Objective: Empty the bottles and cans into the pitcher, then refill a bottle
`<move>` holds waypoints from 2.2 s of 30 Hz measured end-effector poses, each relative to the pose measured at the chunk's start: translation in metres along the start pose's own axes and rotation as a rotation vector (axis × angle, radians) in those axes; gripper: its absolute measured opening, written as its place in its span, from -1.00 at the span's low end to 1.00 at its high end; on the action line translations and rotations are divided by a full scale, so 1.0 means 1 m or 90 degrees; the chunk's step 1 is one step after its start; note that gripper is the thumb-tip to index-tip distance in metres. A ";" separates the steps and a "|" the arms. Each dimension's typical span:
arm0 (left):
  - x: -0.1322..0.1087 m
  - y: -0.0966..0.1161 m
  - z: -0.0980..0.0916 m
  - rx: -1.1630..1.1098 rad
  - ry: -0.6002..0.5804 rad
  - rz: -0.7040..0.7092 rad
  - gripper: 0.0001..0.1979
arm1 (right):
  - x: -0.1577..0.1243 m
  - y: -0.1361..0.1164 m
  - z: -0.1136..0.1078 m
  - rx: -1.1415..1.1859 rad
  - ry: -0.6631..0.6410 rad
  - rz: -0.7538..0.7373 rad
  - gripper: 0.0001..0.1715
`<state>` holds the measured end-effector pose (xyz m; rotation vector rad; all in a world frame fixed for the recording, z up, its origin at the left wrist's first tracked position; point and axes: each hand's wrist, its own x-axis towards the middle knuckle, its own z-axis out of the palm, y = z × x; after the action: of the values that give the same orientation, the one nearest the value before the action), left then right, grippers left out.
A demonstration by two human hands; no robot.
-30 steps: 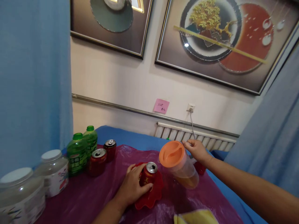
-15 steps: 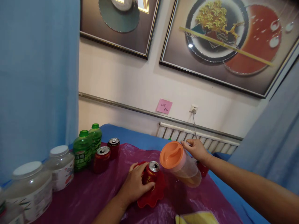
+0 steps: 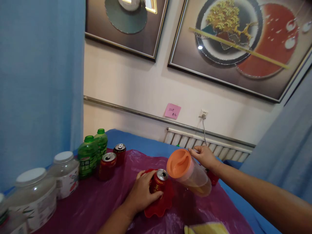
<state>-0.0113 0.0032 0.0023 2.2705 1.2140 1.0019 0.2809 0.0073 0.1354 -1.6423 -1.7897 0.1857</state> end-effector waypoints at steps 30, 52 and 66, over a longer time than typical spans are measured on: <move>-0.002 0.001 -0.001 -0.032 -0.004 0.006 -0.28 | 0.006 0.002 0.001 -0.029 -0.015 -0.005 -0.40; -0.001 0.002 -0.001 -0.025 -0.023 0.004 -0.29 | 0.003 -0.002 -0.002 -0.035 -0.023 0.006 -0.37; -0.001 -0.001 0.000 -0.013 -0.011 0.006 -0.28 | 0.004 -0.008 -0.005 -0.047 -0.005 -0.019 -0.38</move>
<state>-0.0123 0.0030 0.0012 2.2666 1.1806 0.9918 0.2777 0.0080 0.1451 -1.6675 -1.8453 0.1135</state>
